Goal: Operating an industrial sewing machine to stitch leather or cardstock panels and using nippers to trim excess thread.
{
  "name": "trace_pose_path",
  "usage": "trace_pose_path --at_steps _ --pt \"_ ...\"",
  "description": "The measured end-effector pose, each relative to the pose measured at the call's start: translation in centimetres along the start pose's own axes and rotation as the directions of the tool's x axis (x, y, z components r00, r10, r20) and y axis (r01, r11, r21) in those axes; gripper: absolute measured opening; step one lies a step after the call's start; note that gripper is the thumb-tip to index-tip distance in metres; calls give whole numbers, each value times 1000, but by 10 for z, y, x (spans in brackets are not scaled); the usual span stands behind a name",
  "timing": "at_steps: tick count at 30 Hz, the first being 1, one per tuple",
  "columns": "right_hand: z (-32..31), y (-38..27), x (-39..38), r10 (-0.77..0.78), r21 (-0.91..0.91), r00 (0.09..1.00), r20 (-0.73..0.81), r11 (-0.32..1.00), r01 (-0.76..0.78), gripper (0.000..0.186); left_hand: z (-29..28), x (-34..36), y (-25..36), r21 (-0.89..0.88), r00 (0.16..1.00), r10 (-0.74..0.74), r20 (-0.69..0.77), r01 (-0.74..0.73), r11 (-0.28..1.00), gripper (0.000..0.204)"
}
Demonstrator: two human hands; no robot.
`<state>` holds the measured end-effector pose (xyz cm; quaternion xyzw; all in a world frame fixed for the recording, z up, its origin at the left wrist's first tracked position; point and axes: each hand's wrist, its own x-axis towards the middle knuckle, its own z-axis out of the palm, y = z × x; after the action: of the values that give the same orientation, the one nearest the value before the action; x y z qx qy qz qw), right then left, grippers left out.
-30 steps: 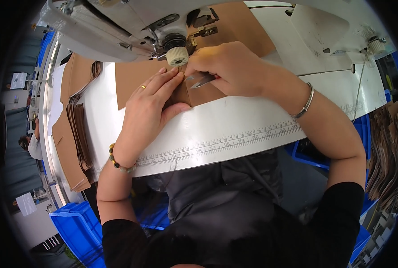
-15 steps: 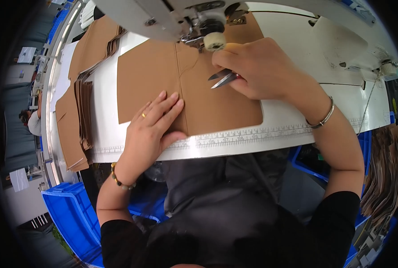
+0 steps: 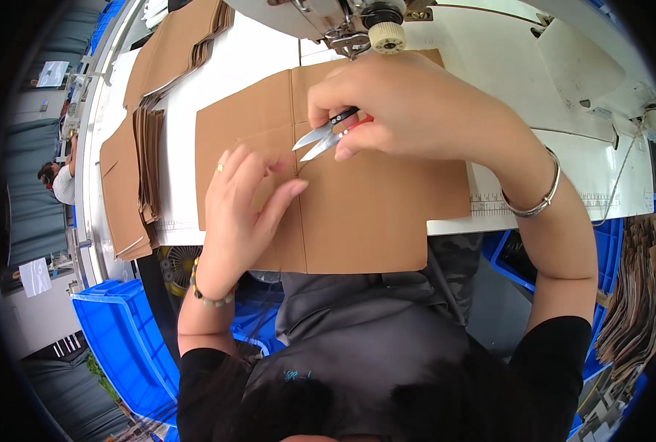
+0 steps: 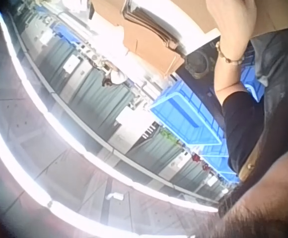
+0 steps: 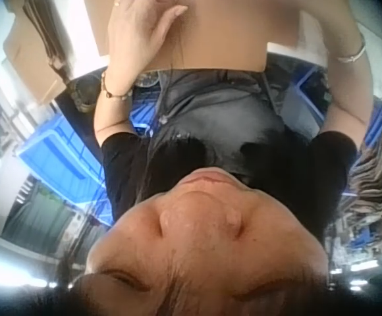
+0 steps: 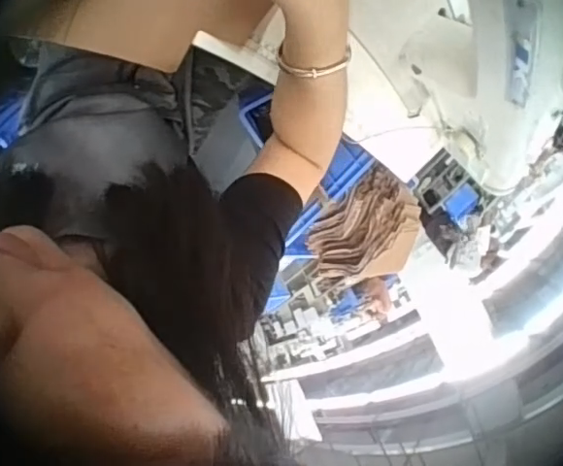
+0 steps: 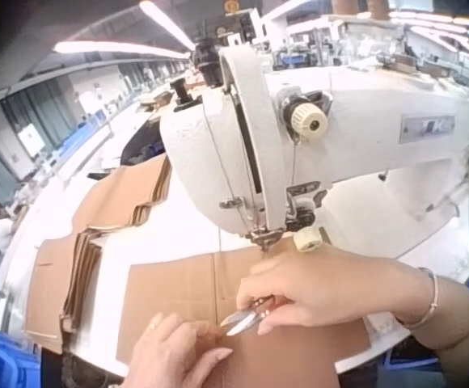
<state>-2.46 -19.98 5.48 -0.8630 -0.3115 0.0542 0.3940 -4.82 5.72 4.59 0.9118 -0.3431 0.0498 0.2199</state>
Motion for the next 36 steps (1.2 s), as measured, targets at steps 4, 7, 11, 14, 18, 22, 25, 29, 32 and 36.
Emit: trace_pose_path --at_steps 4,7,11,14,18,22,25,29,32,36 --pt "2 16 -10 2 -89 1000 -13 996 -4 29 20 16 -4 -50 997 -66 49 69 996 20" --pt "8 23 -11 -16 -100 999 -33 995 12 27 29 16 -5 -33 996 -55 65 58 998 18" --pt "15 20 -11 35 -66 999 -28 997 -37 27 31 12 -10 -48 992 -127 6 127 991 14" --pt "20 18 -10 15 -102 999 -50 995 -20 25 23 8 -10 -313 946 -321 38 316 896 12" --pt "24 13 -6 20 -131 1000 -23 991 -22 22 26 0 -23 -573 925 -378 45 334 748 13" --pt "38 6 -3 46 -112 999 -18 993 -48 20 26 -6 -27 -677 906 -419 59 345 650 14" --pt "48 5 -3 1 -131 999 -44 991 -6 19 28 -9 -30 -741 906 -417 73 329 586 16" --pt "57 3 -2 -38 -172 996 -83 985 23 18 30 -9 -29 -776 911 -408 52 294 558 16" --pt "60 3 -2 -60 -219 993 -103 975 37 18 30 -8 -28 -786 907 -417 51 294 544 16" --pt "62 2 -2 -73 -270 992 -105 962 42 17 31 -8 -27 -788 904 -425 48 296 540 15"
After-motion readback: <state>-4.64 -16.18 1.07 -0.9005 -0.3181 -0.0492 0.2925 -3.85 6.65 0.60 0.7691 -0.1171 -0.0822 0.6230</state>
